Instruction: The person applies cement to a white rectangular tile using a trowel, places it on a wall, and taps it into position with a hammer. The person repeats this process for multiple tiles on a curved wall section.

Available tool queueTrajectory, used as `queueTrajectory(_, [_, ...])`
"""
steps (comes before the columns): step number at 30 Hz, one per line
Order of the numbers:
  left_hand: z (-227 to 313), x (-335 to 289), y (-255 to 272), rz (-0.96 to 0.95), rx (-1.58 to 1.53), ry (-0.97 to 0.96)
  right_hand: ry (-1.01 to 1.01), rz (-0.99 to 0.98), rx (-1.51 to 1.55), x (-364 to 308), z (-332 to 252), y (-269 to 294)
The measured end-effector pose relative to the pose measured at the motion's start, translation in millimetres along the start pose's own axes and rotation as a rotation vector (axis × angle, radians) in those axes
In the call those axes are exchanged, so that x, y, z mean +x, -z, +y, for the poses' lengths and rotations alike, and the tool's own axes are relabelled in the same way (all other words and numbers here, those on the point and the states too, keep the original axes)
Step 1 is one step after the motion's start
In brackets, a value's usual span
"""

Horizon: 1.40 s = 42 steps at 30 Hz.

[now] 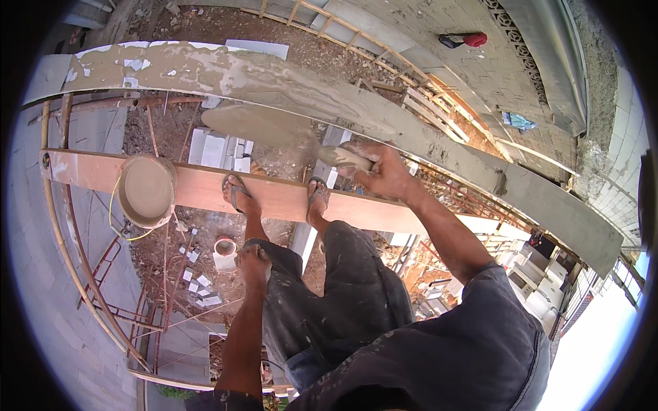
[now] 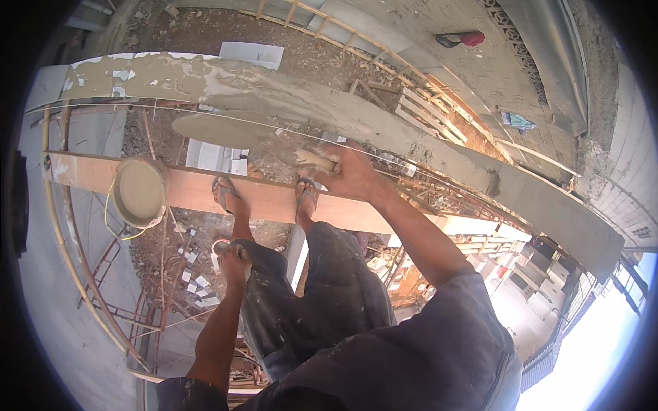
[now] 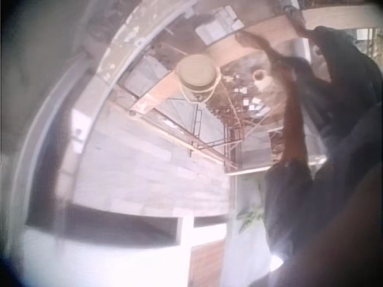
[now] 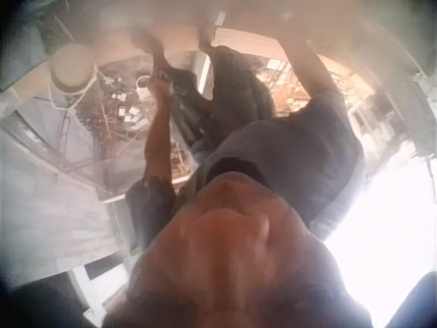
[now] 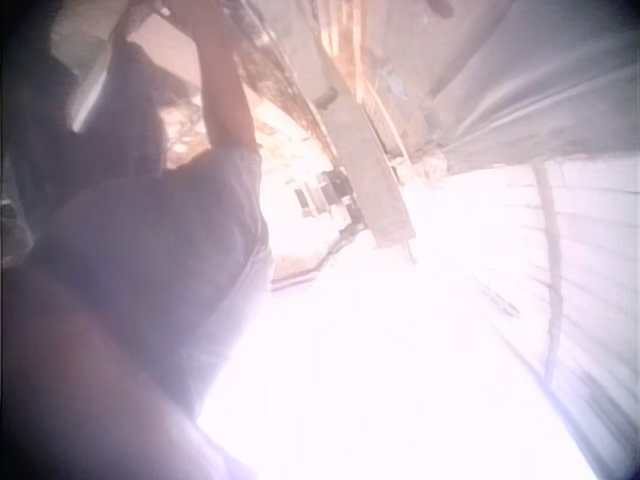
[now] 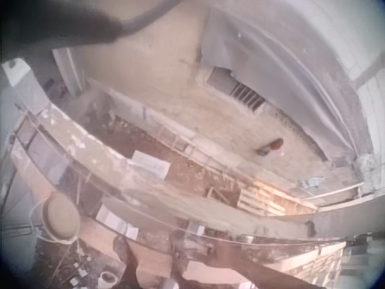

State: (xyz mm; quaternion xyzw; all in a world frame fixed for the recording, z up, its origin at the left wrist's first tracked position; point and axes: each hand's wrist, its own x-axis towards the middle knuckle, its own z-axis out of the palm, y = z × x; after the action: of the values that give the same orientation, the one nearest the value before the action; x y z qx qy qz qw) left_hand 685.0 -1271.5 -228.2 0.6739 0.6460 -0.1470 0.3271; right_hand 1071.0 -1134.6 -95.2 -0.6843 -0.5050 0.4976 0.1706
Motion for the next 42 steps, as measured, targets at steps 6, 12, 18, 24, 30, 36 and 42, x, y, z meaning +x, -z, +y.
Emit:
queueTrajectory(6, [10.2, 3.0, -3.4, -0.084, 0.135, -0.014, 0.069, 0.457, -0.736, -67.7, 72.4, 86.7])
queueTrajectory(12, [26.5, -1.6, -4.2, -0.083, 0.180, -0.003, -0.315, 0.496, -0.664, -158.7, 110.7, 127.2])
queueTrajectory(18, [29.2, -0.7, -8.5, -0.133, 0.223, 0.015, -0.051, 0.571, -0.748, -185.8, 139.0, 118.3])
queueTrajectory(24, [42.6, 1.2, 0.3, -0.150, 0.293, 0.024, 0.132, 0.535, -0.627, -146.9, 145.2, 96.1])
queueTrajectory(30, [52.7, -2.5, 6.8, -0.222, 0.245, 0.085, 0.011, 0.556, -0.800, -184.8, 163.3, 121.6])
queueTrajectory(36, [41.9, -0.6, 1.8, -0.213, 0.099, 0.076, -0.141, 0.461, -0.171, -164.4, 109.6, 79.8])
queueTrajectory(42, [20.4, -1.4, 2.0, -0.249, 0.070, 0.007, 0.265, 0.202, -0.064, -26.6, 20.3, -87.9])
